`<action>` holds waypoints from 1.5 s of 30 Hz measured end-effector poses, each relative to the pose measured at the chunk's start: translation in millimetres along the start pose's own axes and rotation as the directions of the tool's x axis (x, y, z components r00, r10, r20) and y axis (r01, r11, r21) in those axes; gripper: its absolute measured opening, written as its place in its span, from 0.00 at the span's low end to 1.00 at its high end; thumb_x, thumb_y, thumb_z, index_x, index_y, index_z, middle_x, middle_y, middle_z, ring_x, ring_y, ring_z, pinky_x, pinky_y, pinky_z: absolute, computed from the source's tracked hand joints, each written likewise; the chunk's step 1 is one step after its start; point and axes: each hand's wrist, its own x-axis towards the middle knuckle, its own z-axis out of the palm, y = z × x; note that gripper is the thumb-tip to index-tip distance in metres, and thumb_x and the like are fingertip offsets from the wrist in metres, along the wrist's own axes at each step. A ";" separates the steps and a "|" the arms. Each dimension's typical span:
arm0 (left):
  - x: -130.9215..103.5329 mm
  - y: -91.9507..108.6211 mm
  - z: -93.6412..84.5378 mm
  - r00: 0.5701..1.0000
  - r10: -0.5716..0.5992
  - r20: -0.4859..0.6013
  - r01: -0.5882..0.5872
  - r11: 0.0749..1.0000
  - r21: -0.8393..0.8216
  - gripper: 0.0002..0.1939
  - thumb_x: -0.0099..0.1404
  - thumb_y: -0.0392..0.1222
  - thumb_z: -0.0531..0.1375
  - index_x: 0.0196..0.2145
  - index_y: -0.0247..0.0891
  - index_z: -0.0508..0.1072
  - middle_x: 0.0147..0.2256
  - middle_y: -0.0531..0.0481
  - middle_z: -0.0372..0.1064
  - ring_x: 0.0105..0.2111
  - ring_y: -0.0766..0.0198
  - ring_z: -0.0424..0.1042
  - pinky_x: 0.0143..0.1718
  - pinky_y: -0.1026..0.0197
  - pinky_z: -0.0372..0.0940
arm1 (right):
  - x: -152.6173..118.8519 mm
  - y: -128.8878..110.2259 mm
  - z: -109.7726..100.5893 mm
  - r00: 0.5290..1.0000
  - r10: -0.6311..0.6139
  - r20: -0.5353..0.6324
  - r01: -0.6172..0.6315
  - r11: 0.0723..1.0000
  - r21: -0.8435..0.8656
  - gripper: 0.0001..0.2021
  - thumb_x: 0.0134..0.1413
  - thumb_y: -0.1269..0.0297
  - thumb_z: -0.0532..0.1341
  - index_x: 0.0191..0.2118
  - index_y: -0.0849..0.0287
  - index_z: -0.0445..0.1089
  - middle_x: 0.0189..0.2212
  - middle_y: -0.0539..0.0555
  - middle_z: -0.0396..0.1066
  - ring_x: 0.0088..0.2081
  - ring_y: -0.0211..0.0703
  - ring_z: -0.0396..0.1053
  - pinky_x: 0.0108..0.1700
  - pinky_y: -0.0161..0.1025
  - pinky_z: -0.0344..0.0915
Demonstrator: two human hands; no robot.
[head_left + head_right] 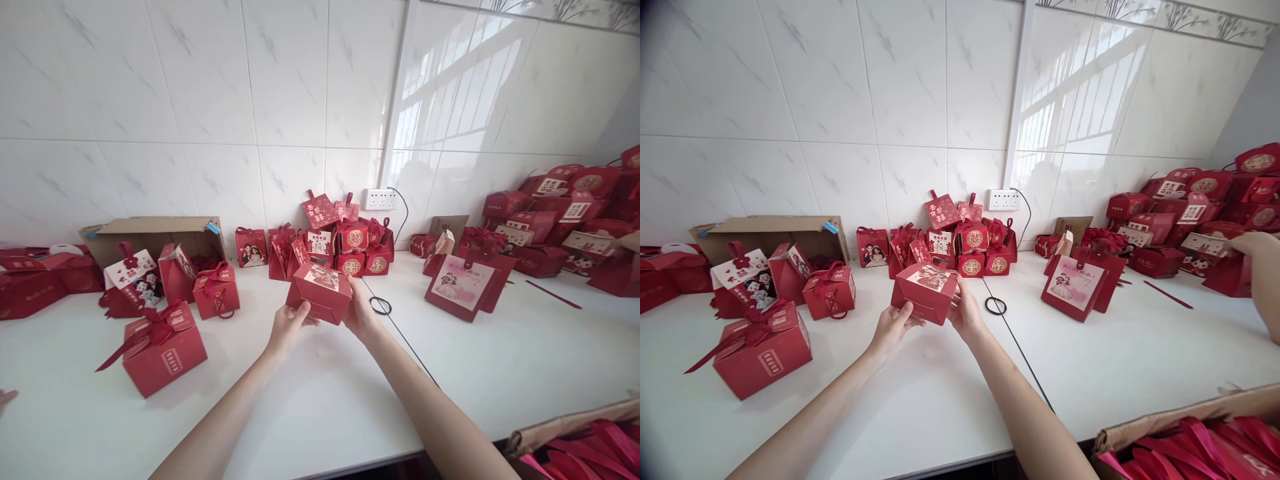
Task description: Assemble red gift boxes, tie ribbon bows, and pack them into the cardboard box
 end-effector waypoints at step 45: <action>-22.3 6.9 11.9 0.932 -0.218 0.291 0.179 0.972 0.152 0.27 0.39 0.37 0.72 0.38 0.38 0.71 0.24 0.53 0.68 0.35 0.59 0.68 0.36 0.59 0.64 | -25.4 -3.6 -3.3 0.609 -0.696 0.379 0.793 0.548 -0.267 0.16 0.54 0.54 0.57 0.46 0.54 0.71 0.41 0.53 0.74 0.41 0.50 0.71 0.43 0.45 0.66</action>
